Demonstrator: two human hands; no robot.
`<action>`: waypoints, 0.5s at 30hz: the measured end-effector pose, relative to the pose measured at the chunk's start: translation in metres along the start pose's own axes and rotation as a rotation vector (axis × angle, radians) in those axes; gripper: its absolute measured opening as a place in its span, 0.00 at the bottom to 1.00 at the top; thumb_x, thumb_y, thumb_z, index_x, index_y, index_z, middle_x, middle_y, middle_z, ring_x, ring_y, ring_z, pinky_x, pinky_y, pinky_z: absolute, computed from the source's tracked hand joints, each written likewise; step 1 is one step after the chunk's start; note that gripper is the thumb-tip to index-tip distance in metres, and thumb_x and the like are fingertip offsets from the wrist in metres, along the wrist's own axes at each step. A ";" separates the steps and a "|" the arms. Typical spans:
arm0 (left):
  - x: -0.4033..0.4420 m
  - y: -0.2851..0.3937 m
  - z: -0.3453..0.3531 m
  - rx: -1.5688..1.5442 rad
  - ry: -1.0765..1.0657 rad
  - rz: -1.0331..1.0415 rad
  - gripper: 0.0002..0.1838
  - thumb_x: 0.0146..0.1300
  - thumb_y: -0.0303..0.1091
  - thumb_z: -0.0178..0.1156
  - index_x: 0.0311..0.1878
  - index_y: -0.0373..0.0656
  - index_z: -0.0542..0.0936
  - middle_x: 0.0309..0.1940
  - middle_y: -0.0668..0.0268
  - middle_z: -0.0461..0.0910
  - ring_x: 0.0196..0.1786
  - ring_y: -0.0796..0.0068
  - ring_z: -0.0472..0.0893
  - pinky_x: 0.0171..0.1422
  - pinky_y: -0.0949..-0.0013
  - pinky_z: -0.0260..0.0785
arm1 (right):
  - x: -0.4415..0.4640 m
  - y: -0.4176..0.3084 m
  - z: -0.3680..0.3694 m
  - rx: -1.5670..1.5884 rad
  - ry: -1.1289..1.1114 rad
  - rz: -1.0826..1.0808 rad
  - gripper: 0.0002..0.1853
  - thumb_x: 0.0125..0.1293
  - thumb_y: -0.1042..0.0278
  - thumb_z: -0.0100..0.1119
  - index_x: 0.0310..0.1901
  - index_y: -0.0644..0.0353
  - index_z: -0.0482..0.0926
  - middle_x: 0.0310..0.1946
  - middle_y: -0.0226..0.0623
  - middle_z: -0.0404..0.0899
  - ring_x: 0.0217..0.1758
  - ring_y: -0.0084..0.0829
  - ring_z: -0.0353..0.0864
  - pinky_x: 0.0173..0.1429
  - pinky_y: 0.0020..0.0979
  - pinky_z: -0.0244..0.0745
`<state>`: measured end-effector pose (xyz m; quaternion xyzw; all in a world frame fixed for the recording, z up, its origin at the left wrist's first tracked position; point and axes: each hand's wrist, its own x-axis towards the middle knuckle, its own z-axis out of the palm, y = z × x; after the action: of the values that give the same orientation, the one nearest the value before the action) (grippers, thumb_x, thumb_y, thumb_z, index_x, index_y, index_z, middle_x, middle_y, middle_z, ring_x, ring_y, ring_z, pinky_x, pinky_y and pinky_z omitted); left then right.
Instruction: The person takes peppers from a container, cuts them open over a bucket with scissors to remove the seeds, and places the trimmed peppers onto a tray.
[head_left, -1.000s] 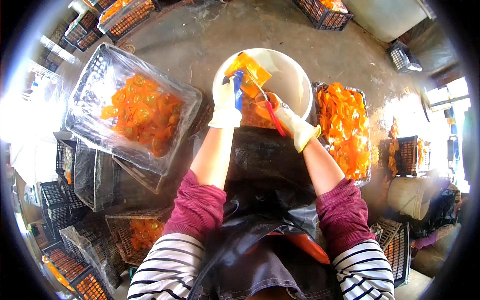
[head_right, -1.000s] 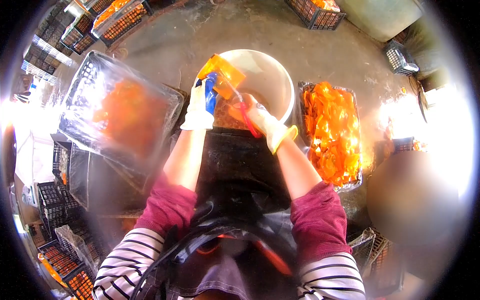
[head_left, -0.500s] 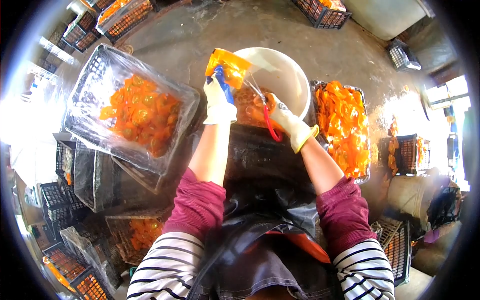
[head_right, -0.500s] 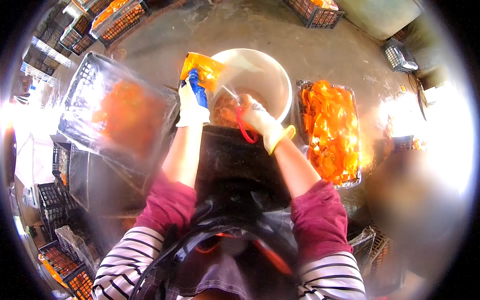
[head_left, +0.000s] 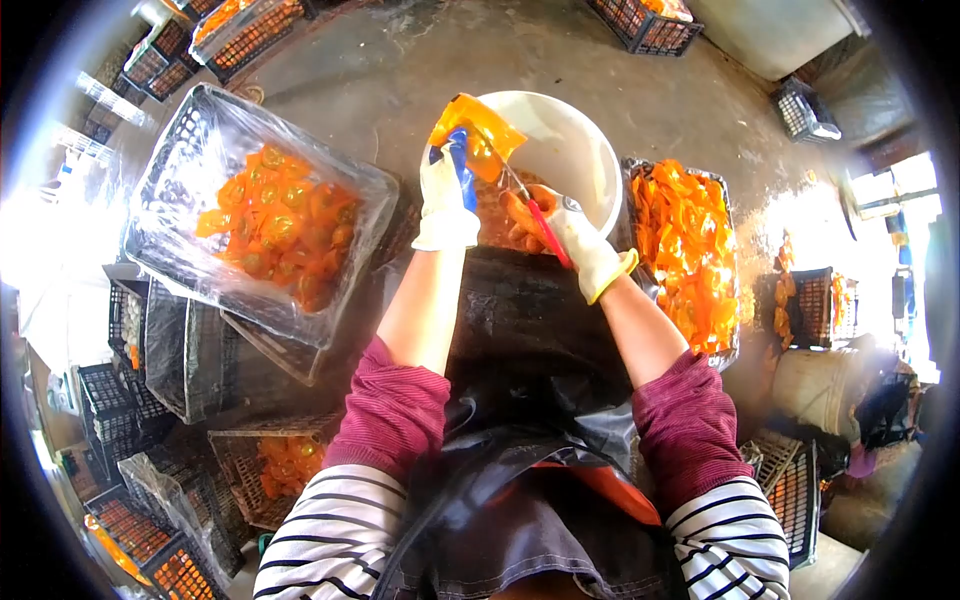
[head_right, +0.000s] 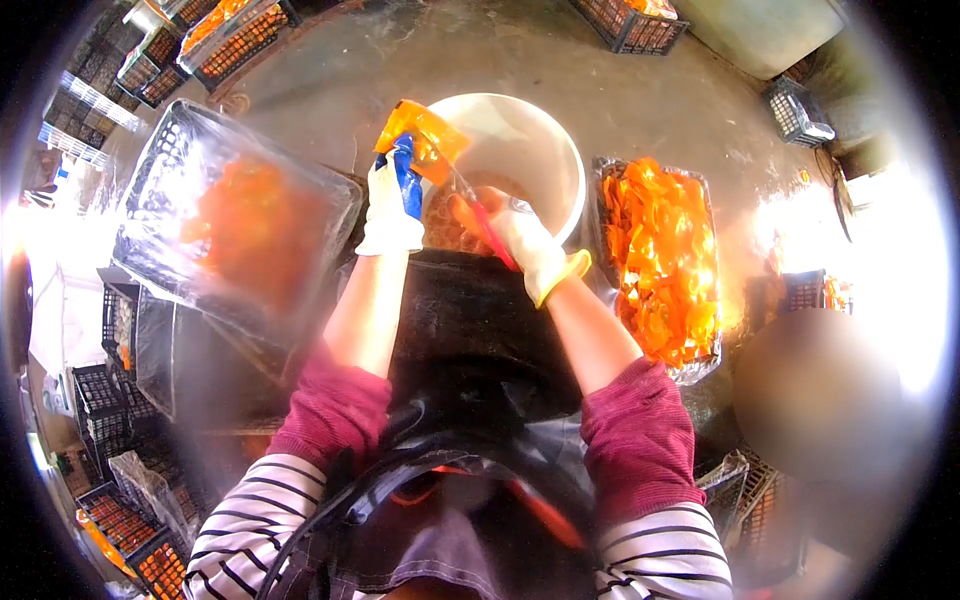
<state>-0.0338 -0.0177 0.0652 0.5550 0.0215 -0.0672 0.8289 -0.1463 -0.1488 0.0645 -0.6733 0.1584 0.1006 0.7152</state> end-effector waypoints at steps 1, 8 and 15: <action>-0.001 0.002 0.000 0.035 -0.005 0.001 0.18 0.66 0.34 0.59 0.55 0.35 0.75 0.47 0.60 0.79 0.50 0.71 0.77 0.57 0.72 0.69 | -0.003 -0.004 0.002 0.024 0.008 0.048 0.18 0.69 0.63 0.56 0.58 0.61 0.73 0.44 0.31 0.79 0.39 0.21 0.79 0.38 0.21 0.73; 0.002 -0.007 -0.001 0.215 -0.042 0.028 0.17 0.66 0.30 0.58 0.57 0.37 0.75 0.50 0.60 0.79 0.52 0.69 0.77 0.59 0.72 0.69 | -0.009 -0.008 0.001 0.040 0.065 0.007 0.18 0.71 0.65 0.52 0.59 0.61 0.72 0.45 0.33 0.79 0.40 0.23 0.79 0.40 0.21 0.73; 0.013 -0.032 -0.010 0.442 -0.153 0.156 0.16 0.67 0.33 0.56 0.54 0.35 0.77 0.44 0.61 0.81 0.46 0.71 0.78 0.52 0.72 0.70 | 0.002 0.006 0.001 -0.028 0.095 -0.141 0.16 0.72 0.67 0.50 0.59 0.62 0.72 0.46 0.34 0.79 0.42 0.23 0.79 0.43 0.21 0.74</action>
<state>-0.0252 -0.0212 0.0309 0.7161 -0.0995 -0.0476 0.6892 -0.1466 -0.1473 0.0585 -0.6967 0.1429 0.0199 0.7027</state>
